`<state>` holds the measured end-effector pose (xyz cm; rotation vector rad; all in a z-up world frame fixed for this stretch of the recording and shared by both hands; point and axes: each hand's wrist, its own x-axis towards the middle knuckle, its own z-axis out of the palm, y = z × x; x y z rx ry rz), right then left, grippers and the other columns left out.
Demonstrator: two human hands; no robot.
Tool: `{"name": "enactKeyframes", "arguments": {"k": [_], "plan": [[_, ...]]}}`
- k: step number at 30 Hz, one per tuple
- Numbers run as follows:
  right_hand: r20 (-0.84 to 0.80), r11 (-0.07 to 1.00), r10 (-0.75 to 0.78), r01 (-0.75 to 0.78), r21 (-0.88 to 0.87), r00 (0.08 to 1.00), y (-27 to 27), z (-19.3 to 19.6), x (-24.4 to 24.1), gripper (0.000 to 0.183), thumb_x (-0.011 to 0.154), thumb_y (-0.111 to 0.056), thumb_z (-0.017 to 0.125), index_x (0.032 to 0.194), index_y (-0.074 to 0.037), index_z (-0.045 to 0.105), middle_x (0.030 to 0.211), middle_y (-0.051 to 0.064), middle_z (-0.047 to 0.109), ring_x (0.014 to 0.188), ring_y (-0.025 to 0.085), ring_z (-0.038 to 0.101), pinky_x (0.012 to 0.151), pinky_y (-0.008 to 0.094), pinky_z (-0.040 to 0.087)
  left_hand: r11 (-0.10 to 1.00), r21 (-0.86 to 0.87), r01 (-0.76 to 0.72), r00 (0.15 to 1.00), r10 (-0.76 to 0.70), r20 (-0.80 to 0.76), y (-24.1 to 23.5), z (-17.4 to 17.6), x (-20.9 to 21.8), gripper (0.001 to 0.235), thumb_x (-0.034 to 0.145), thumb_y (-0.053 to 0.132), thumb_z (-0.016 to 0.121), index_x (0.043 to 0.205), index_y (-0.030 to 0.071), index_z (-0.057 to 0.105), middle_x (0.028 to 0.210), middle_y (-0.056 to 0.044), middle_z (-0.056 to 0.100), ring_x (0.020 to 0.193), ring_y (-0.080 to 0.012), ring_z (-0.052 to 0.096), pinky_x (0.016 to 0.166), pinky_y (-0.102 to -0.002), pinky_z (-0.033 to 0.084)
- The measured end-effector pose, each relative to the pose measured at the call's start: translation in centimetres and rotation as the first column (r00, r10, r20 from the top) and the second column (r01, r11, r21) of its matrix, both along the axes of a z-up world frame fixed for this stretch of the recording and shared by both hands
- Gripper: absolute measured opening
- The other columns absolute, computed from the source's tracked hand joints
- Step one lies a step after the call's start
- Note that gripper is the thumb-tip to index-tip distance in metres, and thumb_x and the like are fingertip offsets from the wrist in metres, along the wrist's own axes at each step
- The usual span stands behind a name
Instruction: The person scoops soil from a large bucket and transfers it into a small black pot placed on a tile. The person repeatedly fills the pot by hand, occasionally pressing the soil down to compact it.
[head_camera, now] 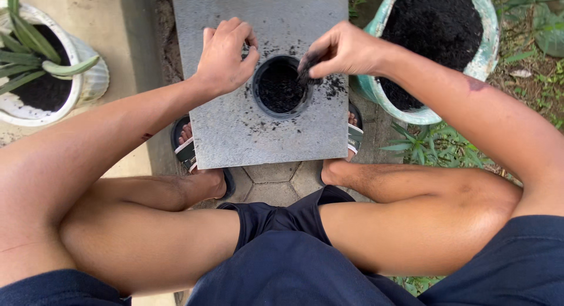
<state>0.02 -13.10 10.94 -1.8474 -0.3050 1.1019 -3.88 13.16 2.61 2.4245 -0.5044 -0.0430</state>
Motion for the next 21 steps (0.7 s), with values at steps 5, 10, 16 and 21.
{"name": "enactKeyframes", "arguments": {"k": [5, 10, 16, 21], "plan": [[0.066, 0.992, 0.040, -0.032, -0.124, 0.997, 3.1, -0.1, -0.1, 0.019, 0.079, -0.005, 0.076, 0.098, -0.007, 0.077, 0.092, 0.005, 0.076, 0.083, 0.007, 0.068, 0.076, 0.019, 0.055, 0.999, -0.016, -0.046, 0.995, 0.045, -0.085, 2.1, 0.2, -1.1, 0.007, 0.090, 0.013, 0.050, 0.084, 0.013, 0.055, 0.087, -0.004, 0.054, 0.084, -0.0250, 0.049, 0.080, -0.044, 0.032], [0.091, 0.977, 0.072, -0.052, -0.208, 0.993, 4.4, 0.8, -0.1, 0.017, 0.082, -0.008, 0.076, 0.099, -0.008, 0.077, 0.095, 0.007, 0.077, 0.086, 0.011, 0.071, 0.079, 0.021, 0.057, 0.998, 0.004, -0.055, 0.981, 0.055, -0.187, 2.0, 1.0, -1.3, 0.007, 0.088, 0.012, 0.050, 0.084, 0.012, 0.056, 0.090, -0.006, 0.059, 0.088, -0.0226, 0.053, 0.089, -0.046, 0.035], [0.185, 0.962, 0.110, -0.057, -0.268, 0.977, 4.1, -0.3, 0.0, 0.020, 0.081, -0.012, 0.080, 0.101, -0.011, 0.077, 0.101, 0.006, 0.076, 0.090, 0.013, 0.072, 0.086, 0.025, 0.058, 0.999, -0.030, -0.045, 0.987, 0.040, -0.153, 1.9, 0.9, -1.5, 0.008, 0.088, 0.012, 0.049, 0.084, 0.012, 0.056, 0.088, -0.004, 0.058, 0.087, -0.0231, 0.053, 0.085, -0.044, 0.034], [0.293, 0.963, 0.163, -0.087, -0.256, 0.942, 4.6, 0.1, -0.5, 0.022, 0.079, -0.008, 0.081, 0.100, -0.012, 0.077, 0.100, 0.007, 0.076, 0.091, 0.014, 0.074, 0.089, 0.028, 0.060, 0.999, -0.004, -0.054, 0.984, 0.052, -0.170, 2.0, 0.4, -1.8, 0.006, 0.086, 0.013, 0.050, 0.083, 0.013, 0.056, 0.090, -0.005, 0.059, 0.088, -0.0243, 0.052, 0.082, -0.043, 0.033]]}}
